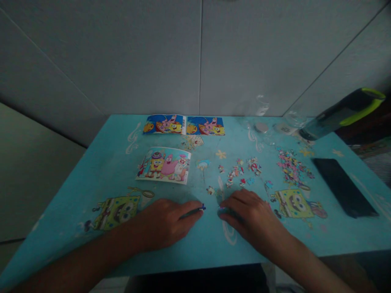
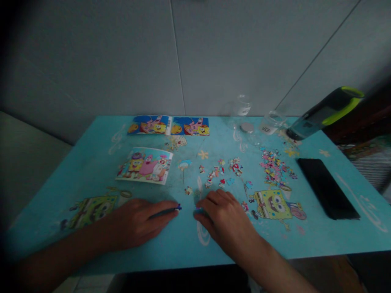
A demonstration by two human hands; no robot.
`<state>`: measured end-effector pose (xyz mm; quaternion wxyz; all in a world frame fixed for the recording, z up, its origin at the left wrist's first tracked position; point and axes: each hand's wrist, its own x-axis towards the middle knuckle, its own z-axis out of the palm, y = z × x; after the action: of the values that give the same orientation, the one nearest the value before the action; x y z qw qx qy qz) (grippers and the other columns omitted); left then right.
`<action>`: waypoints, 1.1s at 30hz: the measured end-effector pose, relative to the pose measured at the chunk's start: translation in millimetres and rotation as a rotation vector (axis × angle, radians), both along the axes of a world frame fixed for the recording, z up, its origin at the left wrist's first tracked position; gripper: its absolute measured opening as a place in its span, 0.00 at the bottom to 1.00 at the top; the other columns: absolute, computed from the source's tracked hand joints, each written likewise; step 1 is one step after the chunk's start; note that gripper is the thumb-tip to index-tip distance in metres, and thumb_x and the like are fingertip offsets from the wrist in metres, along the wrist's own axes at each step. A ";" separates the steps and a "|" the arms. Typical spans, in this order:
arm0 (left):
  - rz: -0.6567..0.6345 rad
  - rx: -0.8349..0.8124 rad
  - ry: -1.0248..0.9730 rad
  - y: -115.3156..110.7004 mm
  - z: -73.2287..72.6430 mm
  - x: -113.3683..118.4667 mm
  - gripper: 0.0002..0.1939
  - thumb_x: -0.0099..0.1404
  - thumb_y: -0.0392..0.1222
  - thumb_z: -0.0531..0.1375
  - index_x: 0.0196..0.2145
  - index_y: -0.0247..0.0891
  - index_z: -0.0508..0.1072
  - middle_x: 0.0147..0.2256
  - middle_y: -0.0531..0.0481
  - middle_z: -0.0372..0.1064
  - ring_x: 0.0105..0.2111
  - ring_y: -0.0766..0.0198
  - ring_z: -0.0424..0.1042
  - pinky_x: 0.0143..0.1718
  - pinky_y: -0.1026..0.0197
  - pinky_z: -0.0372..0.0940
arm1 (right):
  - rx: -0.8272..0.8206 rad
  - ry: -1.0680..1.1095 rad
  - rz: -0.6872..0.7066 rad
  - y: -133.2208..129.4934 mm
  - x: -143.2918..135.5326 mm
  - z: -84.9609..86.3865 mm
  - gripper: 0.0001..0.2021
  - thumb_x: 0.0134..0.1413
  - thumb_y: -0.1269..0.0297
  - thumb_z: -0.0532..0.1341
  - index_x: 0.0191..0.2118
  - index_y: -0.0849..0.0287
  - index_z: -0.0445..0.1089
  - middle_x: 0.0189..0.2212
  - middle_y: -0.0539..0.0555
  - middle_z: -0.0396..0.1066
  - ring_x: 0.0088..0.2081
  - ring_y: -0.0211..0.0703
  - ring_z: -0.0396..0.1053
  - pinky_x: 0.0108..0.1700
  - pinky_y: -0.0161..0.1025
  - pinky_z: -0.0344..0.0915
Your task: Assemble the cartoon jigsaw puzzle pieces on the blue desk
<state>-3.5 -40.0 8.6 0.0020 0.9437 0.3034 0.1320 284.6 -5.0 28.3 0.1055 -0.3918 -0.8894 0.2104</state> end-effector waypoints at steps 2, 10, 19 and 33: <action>-0.002 0.007 0.007 -0.3 1.3 0.7 0.18 0.71 0.33 0.52 0.56 0.36 0.72 0.55 0.45 0.72 0.28 0.67 0.74 0.27 0.60 0.69 | 0.013 0.007 0.016 1.9 1.5 -0.7 0.06 0.63 0.65 0.64 0.45 0.53 0.76 0.39 0.55 0.75 0.42 0.51 0.72 0.47 0.51 0.69; 0.008 -0.017 0.056 -3.4 -3.7 -1.4 0.20 0.70 0.33 0.54 0.58 0.36 0.70 0.56 0.42 0.71 0.29 0.67 0.74 0.28 0.61 0.69 | 0.027 0.052 0.112 7.9 1.6 -0.1 0.10 0.66 0.70 0.60 0.47 0.52 0.76 0.42 0.55 0.76 0.42 0.48 0.74 0.47 0.48 0.72; 0.026 -0.002 0.047 -7.0 -7.0 -1.1 0.21 0.69 0.29 0.54 0.57 0.37 0.70 0.57 0.45 0.71 0.32 0.65 0.74 0.32 0.60 0.69 | 0.117 0.052 0.074 63.8 37.1 15.8 0.14 0.68 0.65 0.59 0.55 0.53 0.74 0.47 0.58 0.75 0.49 0.49 0.74 0.53 0.48 0.72; 0.016 0.061 0.050 -10.3 -16.6 -8.0 0.24 0.70 0.27 0.48 0.59 0.37 0.71 0.58 0.46 0.71 0.35 0.65 0.73 0.34 0.61 0.68 | 0.211 0.082 -0.174 162.2 92.1 -12.9 0.08 0.63 0.65 0.62 0.43 0.54 0.79 0.41 0.55 0.78 0.42 0.46 0.76 0.49 0.47 0.72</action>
<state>-11.5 -50.3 -8.0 -0.0356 0.9439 0.3068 0.1174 376.8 157.2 15.4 0.2002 -0.4452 -0.8643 0.1214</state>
